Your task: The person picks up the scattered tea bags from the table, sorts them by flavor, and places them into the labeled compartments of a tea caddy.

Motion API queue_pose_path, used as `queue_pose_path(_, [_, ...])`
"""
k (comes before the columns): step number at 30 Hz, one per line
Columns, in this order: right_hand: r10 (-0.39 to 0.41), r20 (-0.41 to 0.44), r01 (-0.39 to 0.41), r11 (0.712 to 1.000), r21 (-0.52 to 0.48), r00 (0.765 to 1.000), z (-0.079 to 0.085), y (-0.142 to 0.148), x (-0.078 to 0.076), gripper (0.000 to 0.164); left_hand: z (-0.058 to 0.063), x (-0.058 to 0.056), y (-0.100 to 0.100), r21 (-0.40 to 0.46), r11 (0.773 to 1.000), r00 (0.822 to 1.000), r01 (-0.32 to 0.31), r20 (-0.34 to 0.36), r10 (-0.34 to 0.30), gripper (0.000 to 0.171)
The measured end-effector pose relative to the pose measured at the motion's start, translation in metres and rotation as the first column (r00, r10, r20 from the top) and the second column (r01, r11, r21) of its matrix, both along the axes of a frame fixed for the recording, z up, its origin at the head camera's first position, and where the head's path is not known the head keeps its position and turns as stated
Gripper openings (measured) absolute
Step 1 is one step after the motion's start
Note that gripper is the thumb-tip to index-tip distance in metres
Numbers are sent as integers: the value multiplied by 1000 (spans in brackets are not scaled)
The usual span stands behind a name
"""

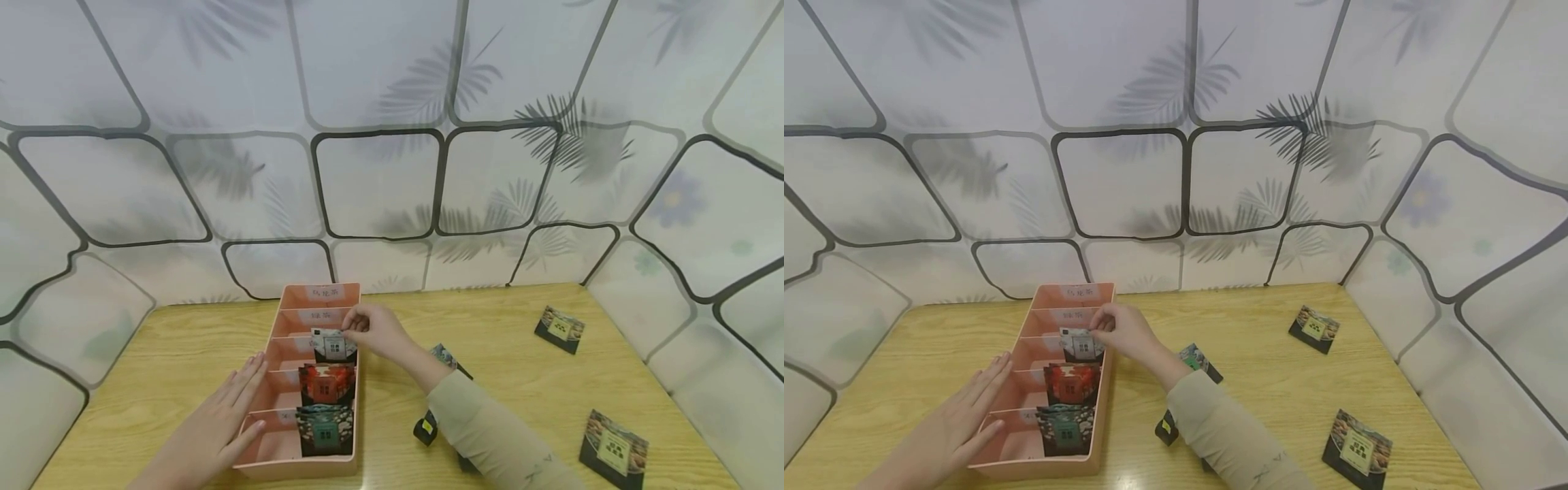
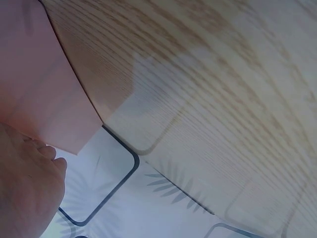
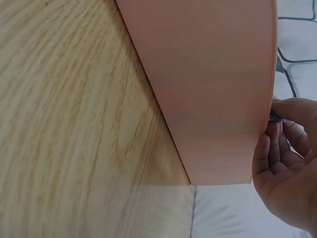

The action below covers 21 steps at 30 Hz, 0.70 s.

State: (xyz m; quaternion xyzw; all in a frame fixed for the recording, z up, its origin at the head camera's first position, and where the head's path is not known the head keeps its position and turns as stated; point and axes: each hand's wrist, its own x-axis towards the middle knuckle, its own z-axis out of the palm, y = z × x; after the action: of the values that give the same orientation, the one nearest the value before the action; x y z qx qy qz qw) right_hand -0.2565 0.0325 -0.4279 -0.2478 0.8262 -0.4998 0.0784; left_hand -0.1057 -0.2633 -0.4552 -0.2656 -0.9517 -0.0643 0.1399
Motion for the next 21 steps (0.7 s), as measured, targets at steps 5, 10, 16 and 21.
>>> queue_pose_path(5, [1,-28,0,1000,22,1000,-1,-1,1,3,0,0,0,-3,1000,1000,-5,4,5,80])
queue_pose_path(10, [9,-49,-8,1000,29,999,-2,-1,1,4,0,0,0,-2,1000,1000,-7,8,7,79])
queue_pose_path(16, [15,-39,-13,999,51,999,0,-1,1,4,0,0,1,1,1000,1000,-8,15,8,79])
queue_pose_path(21, [19,-35,-17,998,56,999,2,0,2,4,-1,0,0,2,1000,1000,-10,8,10,80])
